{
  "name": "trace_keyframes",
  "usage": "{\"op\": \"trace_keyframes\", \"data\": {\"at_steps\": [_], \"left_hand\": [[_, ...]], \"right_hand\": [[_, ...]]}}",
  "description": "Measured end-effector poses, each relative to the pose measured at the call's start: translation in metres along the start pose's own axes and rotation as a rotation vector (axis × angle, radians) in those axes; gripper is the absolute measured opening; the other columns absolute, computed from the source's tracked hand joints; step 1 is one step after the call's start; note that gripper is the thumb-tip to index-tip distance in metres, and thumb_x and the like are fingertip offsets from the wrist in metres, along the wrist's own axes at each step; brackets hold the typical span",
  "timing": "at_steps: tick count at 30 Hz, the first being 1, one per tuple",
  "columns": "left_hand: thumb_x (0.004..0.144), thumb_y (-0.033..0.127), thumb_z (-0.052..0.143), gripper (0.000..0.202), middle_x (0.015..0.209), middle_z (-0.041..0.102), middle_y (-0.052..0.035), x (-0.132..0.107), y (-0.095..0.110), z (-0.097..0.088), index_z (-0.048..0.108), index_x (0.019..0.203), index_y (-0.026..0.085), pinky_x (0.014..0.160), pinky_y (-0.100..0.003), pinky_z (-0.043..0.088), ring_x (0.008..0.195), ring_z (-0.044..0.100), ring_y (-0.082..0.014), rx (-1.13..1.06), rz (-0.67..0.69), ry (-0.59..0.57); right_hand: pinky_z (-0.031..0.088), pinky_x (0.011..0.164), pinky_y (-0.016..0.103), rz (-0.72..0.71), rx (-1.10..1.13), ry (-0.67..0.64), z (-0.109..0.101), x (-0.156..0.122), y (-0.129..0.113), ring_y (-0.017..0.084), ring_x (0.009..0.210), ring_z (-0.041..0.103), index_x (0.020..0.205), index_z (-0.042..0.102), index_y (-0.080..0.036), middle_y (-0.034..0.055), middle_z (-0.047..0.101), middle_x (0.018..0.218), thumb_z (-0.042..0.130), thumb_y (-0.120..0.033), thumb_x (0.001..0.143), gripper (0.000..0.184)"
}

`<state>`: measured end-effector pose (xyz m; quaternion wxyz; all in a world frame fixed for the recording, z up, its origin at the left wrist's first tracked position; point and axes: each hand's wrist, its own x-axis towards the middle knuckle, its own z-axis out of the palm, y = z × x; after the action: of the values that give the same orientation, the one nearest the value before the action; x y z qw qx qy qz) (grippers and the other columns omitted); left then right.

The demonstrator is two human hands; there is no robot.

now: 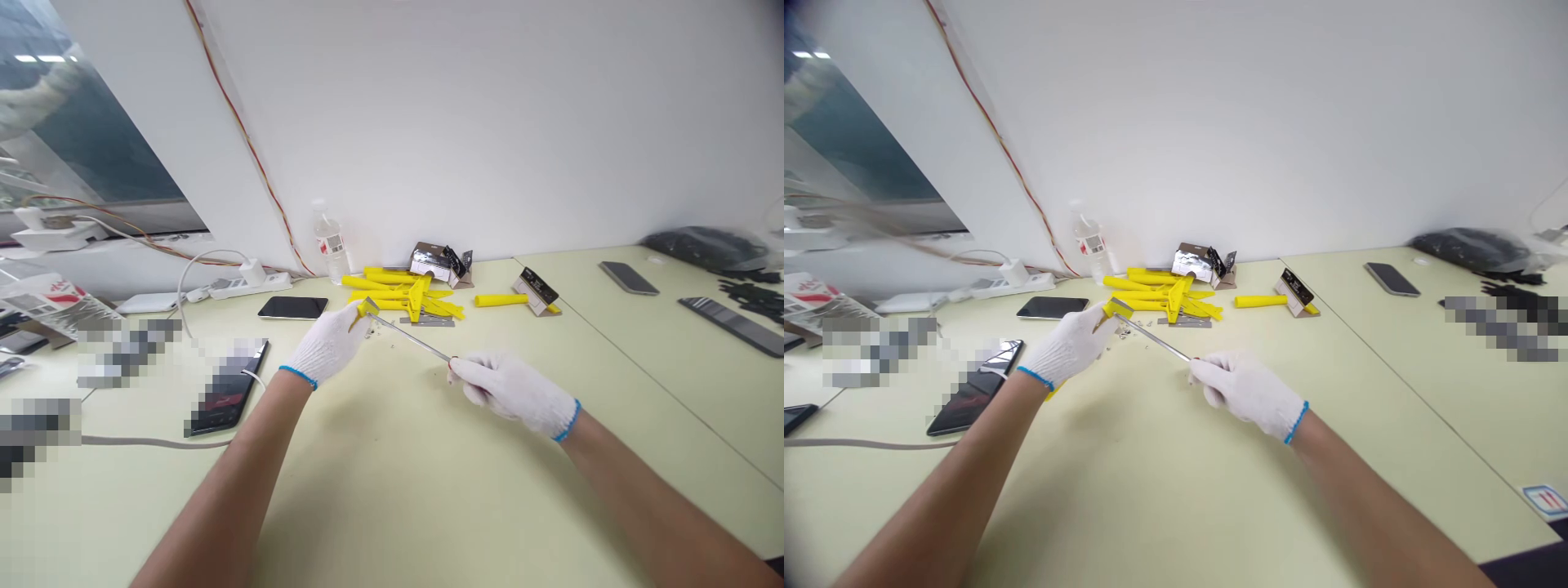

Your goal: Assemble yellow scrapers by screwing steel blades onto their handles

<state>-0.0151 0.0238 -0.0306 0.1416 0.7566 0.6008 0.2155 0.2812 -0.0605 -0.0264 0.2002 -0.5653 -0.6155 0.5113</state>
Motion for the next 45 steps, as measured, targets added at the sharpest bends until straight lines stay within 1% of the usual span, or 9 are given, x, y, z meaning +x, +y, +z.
{"op": "trace_keyframes", "data": {"at_steps": [4, 11, 17, 21, 28, 32, 35, 40, 45], "left_hand": [[0.103, 0.041, 0.041, 0.034, 0.079, 0.068, -0.0066, 0.002, 0.001, 0.0, 0.067, 0.115, 0.022, 0.064, -0.029, 0.037, 0.067, 0.06, -0.0209, 0.091, 0.02, 0.041], [0.105, 0.042, 0.045, 0.055, 0.116, 0.075, -0.0097, 0.005, -0.004, 0.0, 0.053, 0.157, 0.026, 0.088, -0.03, 0.047, 0.101, 0.07, -0.0246, 0.091, 0.149, 0.194], [0.107, 0.039, 0.043, 0.055, 0.109, 0.07, -0.0082, 0.002, 0.001, -0.005, 0.052, 0.16, 0.026, 0.078, -0.026, 0.043, 0.09, 0.064, -0.0188, 0.195, 0.297, 0.28], [0.104, 0.03, 0.043, 0.054, 0.112, 0.07, -0.0061, -0.002, 0.006, -0.008, 0.054, 0.157, 0.031, 0.074, -0.024, 0.039, 0.09, 0.062, -0.0157, 0.235, 0.307, 0.317], [0.1, 0.026, 0.046, 0.054, 0.119, 0.072, -0.0059, -0.004, 0.013, -0.008, 0.06, 0.152, 0.029, 0.081, -0.023, 0.043, 0.1, 0.065, -0.0161, 0.136, 0.319, 0.347], [0.101, 0.043, 0.051, 0.037, 0.086, 0.072, -0.0027, -0.005, 0.018, -0.006, 0.074, 0.119, 0.02, 0.074, -0.023, 0.046, 0.076, 0.064, -0.0144, -0.119, 0.159, 0.208], [0.1, 0.051, 0.052, 0.036, 0.072, 0.067, 0.0004, -0.006, 0.022, -0.005, 0.066, 0.092, 0.018, 0.063, -0.023, 0.046, 0.062, 0.063, -0.0131, -0.303, 0.001, 0.083], [0.101, 0.051, 0.047, 0.036, 0.066, 0.067, 0.0002, -0.007, 0.026, -0.004, 0.057, 0.087, 0.019, 0.057, -0.025, 0.05, 0.059, 0.066, -0.0152, -0.442, -0.063, -0.044], [0.101, 0.054, 0.045, 0.039, 0.067, 0.069, -0.0021, -0.006, 0.021, 0.001, 0.057, 0.09, 0.019, 0.056, -0.027, 0.052, 0.058, 0.067, -0.017, -0.462, -0.084, -0.023]], "right_hand": [[0.028, 0.054, 0.026, -0.112, -0.264, 0.219, 0.016, -0.002, -0.004, 0.009, 0.055, 0.038, 0.072, 0.044, -0.017, -0.0018, 0.045, 0.063, 0.05, -0.054, 0.103, 0.048], [0.032, 0.059, 0.025, -0.125, -0.218, 0.108, 0.002, 0.013, 0.012, 0.01, 0.059, 0.043, 0.077, 0.051, -0.018, -0.0027, 0.051, 0.068, 0.048, -0.057, 0.104, 0.048], [0.042, 0.075, 0.027, -0.189, -0.323, 0.192, -0.011, 0.029, 0.033, 0.015, 0.082, 0.058, 0.093, 0.062, -0.02, -0.0008, 0.065, 0.088, 0.048, -0.057, 0.104, 0.041], [0.046, 0.088, 0.031, -0.261, -0.365, 0.312, -0.015, 0.037, 0.041, 0.022, 0.1, 0.066, 0.106, 0.069, -0.021, 0.0029, 0.073, 0.107, 0.051, -0.052, 0.103, 0.036], [0.048, 0.089, 0.032, -0.265, -0.36, 0.318, -0.016, 0.04, 0.041, 0.022, 0.1, 0.067, 0.105, 0.068, -0.021, 0.0033, 0.074, 0.108, 0.053, -0.049, 0.102, 0.032], [0.048, 0.083, 0.031, -0.286, -0.392, 0.346, -0.015, 0.037, 0.039, 0.022, 0.093, 0.066, 0.106, 0.068, -0.021, 0.004, 0.073, 0.104, 0.05, -0.052, 0.103, 0.036], [0.045, 0.074, 0.03, -0.287, -0.452, 0.363, -0.016, 0.034, 0.036, 0.02, 0.082, 0.062, 0.104, 0.068, -0.021, 0.0031, 0.07, 0.093, 0.047, -0.054, 0.104, 0.039], [0.04, 0.069, 0.029, -0.287, -0.474, 0.35, -0.019, 0.029, 0.032, 0.019, 0.076, 0.056, 0.097, 0.068, -0.02, 0.0031, 0.065, 0.085, 0.047, -0.057, 0.103, 0.042], [0.035, 0.066, 0.027, -0.266, -0.494, 0.341, -0.02, 0.027, 0.03, 0.016, 0.071, 0.049, 0.094, 0.066, -0.021, 0.0004, 0.059, 0.08, 0.045, -0.059, 0.104, 0.045]]}}
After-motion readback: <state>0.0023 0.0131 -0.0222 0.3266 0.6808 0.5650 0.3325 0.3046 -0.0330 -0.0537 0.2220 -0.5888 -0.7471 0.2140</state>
